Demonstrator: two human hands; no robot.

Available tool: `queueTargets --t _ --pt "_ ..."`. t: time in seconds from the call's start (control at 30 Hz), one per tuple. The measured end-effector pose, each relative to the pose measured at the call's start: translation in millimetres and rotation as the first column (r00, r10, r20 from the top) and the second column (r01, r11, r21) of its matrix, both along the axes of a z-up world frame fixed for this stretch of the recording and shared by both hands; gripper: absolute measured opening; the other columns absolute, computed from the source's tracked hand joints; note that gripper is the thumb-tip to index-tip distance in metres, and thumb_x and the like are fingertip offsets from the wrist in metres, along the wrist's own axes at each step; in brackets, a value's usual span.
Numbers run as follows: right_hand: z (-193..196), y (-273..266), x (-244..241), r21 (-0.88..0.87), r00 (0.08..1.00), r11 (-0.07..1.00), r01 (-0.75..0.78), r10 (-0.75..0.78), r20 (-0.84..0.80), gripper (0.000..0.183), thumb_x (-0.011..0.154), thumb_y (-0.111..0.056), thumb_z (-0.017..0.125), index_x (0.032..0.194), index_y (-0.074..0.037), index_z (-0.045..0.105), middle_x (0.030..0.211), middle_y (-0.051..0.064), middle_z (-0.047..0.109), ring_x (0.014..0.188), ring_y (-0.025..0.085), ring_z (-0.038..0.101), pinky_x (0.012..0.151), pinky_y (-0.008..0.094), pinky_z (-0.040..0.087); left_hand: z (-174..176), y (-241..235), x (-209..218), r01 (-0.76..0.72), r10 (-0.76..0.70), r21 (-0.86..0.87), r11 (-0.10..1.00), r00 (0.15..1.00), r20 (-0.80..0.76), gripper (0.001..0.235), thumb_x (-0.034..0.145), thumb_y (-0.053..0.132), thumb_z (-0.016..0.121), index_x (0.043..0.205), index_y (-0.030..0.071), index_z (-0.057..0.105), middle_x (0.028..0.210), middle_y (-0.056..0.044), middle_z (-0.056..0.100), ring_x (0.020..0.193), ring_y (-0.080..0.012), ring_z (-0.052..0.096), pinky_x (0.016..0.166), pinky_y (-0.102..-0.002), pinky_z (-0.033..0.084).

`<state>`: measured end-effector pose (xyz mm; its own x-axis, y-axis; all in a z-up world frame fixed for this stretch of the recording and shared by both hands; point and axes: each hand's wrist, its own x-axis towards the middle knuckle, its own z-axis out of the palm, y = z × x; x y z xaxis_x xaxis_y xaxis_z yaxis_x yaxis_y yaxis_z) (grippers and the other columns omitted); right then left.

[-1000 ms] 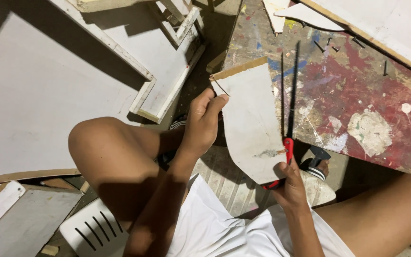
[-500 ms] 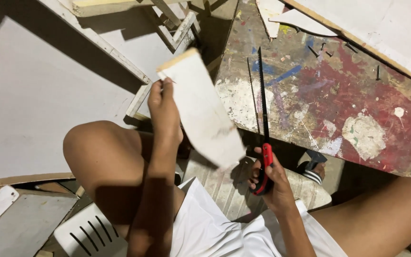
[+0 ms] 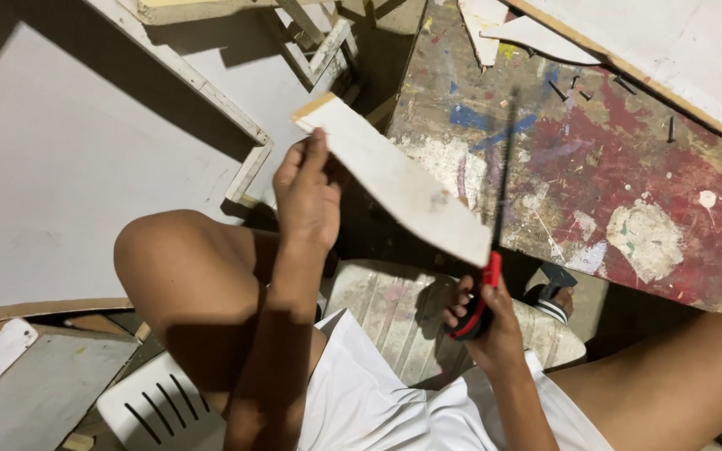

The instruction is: Using a small hand saw to cut a piece of white board on a workbench.

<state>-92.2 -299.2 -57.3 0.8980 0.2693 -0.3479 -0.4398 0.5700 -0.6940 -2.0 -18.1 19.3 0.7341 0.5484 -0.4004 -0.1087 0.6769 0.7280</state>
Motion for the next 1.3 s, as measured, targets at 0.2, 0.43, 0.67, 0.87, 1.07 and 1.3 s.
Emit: queueTargets --t 0.2,0.43,0.67,0.87,1.07,1.3 --pt "-5.1 -13.6 5.2 0.033 0.999 0.999 0.041 -0.041 0.025 0.049 0.096 -0.033 0.064 0.14 -0.018 0.048 0.081 0.007 0.045 0.064 0.019 0.048 0.054 0.034 0.048 11.6 -23.9 -0.4 0.111 -0.109 0.2 0.973 0.994 -0.02 0.025 0.096 0.031 0.074 0.086 0.014 0.059 0.081 0.002 0.043 0.083 -0.0101 0.046 0.08 -0.026 0.042" --pt "-22.5 -20.4 3.5 -0.026 0.997 0.996 0.08 -0.08 0.018 0.044 0.097 -0.028 0.064 0.137 -0.018 0.05 0.083 0.008 0.05 0.064 0.019 0.052 0.055 0.034 0.05 12.9 -26.1 -1.2 0.226 -0.158 0.409 0.884 0.968 -0.194 0.022 0.094 0.025 0.072 0.08 0.013 0.06 0.08 0.004 0.041 0.076 -0.0076 0.042 0.065 -0.025 0.039" --pt "6.8 -9.2 5.5 0.067 0.99 0.992 0.103 -0.095 -0.106 0.049 0.09 -0.021 0.073 0.132 -0.021 0.048 0.083 0.009 0.052 0.061 0.018 0.05 0.054 0.033 0.043 16.4 -26.0 4.2 0.18 -0.143 0.133 0.975 0.958 -0.248 0.025 0.089 0.002 0.071 0.089 0.011 0.048 0.078 -0.002 0.047 0.071 -0.012 0.041 0.053 -0.027 0.031" --pt "-0.1 -14.3 2.9 0.024 0.992 0.993 0.112 -0.111 -0.06 0.037 0.093 -0.015 0.07 0.123 -0.015 0.048 0.087 0.012 0.06 0.06 0.021 0.05 0.053 0.036 0.043 16.1 -21.0 1.1 0.213 -0.134 0.269 0.94 0.95 -0.282 0.014 0.088 0.001 0.06 0.098 0.011 0.06 0.077 0.0 0.058 0.06 -0.0077 0.038 0.049 -0.025 0.027" --pt "0.7 -18.8 5.8 -0.19 0.975 0.968 0.166 -0.19 -0.115 0.053 0.091 -0.014 0.068 0.138 -0.019 0.046 0.087 0.01 0.053 0.062 0.021 0.052 0.051 0.033 0.045 38.3 -19.2 -3.6 0.244 -0.155 0.23 0.942 0.925 -0.346 0.016 0.073 -0.001 0.061 0.076 0.011 0.05 0.082 0.002 0.058 0.086 -0.015 0.054 0.084 -0.03 0.042" --pt "21.8 -26.6 14.4 -0.287 0.953 0.915 0.284 -0.303 -0.021 0.041 0.087 0.001 0.065 0.119 -0.013 0.043 0.073 0.002 0.046 0.053 0.013 0.046 0.048 0.027 0.039 46.3 -8.1 -6.6 0.265 -0.169 0.157 0.951 0.875 -0.453 0.071 0.082 0.043 0.06 0.143 0.007 0.058 0.162 -0.004 0.049 0.157 -0.0183 0.032 0.129 -0.045 0.013"
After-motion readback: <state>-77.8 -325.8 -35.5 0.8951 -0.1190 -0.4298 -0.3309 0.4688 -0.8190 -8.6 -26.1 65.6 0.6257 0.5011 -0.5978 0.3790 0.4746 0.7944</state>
